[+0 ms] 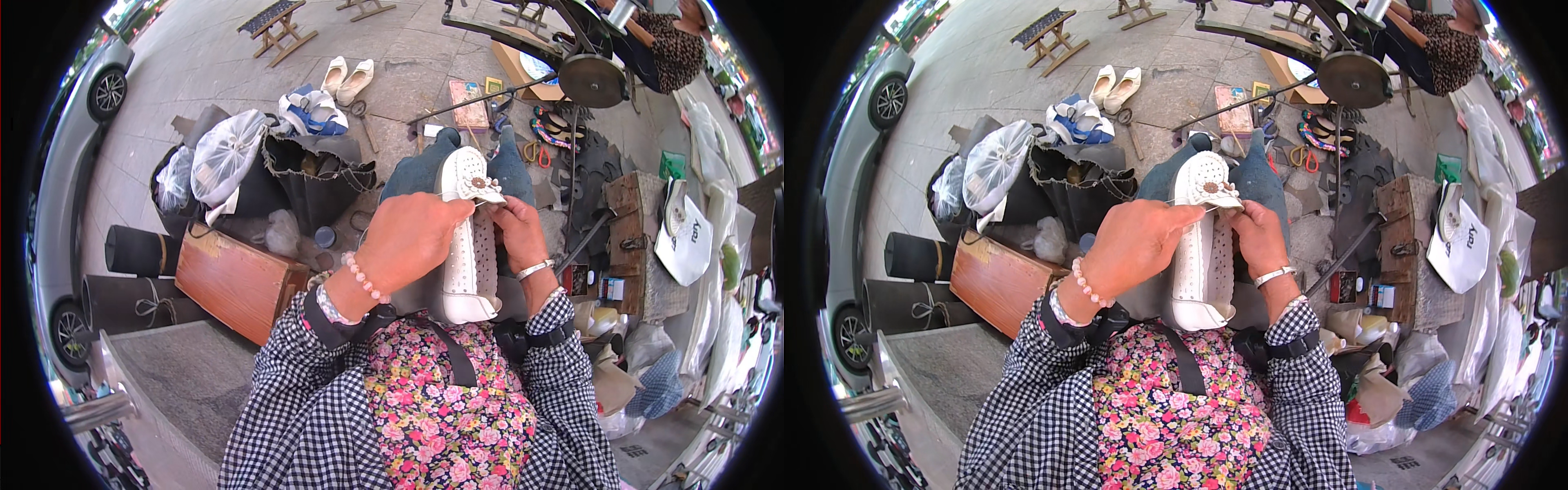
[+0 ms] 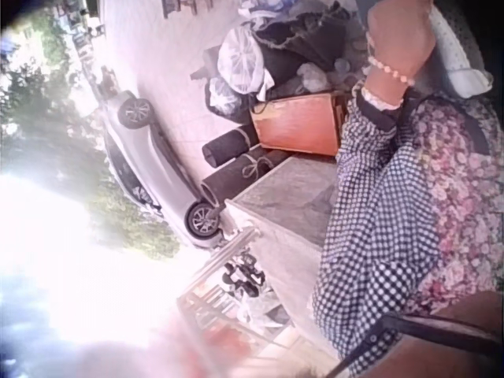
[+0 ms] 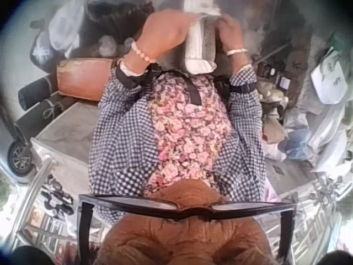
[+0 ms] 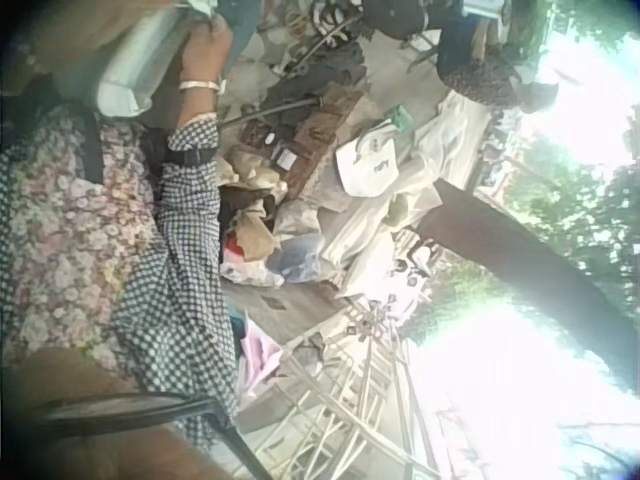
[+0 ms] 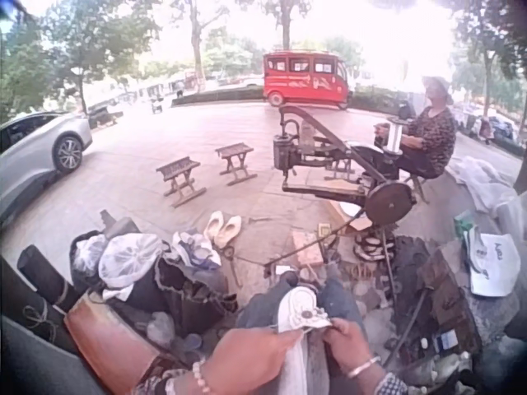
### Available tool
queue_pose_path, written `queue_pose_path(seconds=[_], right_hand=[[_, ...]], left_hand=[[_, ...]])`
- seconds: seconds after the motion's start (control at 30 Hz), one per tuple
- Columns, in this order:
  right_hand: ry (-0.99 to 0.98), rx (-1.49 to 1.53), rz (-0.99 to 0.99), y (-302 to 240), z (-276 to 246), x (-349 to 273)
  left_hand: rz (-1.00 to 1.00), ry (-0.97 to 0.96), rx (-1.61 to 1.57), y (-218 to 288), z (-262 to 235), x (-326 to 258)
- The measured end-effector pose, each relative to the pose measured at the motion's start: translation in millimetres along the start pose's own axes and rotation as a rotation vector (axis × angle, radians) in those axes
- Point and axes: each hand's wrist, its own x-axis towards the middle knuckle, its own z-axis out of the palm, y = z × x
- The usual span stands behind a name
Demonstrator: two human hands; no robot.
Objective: Stitching or sewing the upper part of a white shoe by hand.
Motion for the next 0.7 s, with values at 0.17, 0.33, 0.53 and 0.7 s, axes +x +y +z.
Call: queue_pose_path(seconds=[0.17,0.33,0.53,0.7], right_hand=[[0.016,0.057,0.065,-3.1,-0.3,0.8],[0.013,0.010,0.085,-5.1,2.1,1.7],[0.024,0.053,0.095,-5.1,-0.2,6.0],[0.009,0.092,0.113,-5.3,-0.8,8.6]], left_hand=[[0.034,-0.039,0.120,2.5,-9.4,4.4],[0.137,-0.153,0.292,5.6,-17.8,9.6],[0.132,-0.156,0.313,13.1,-17.5,20.2],[0.138,-0.155,0.329,12.8,-16.7,25.9]])
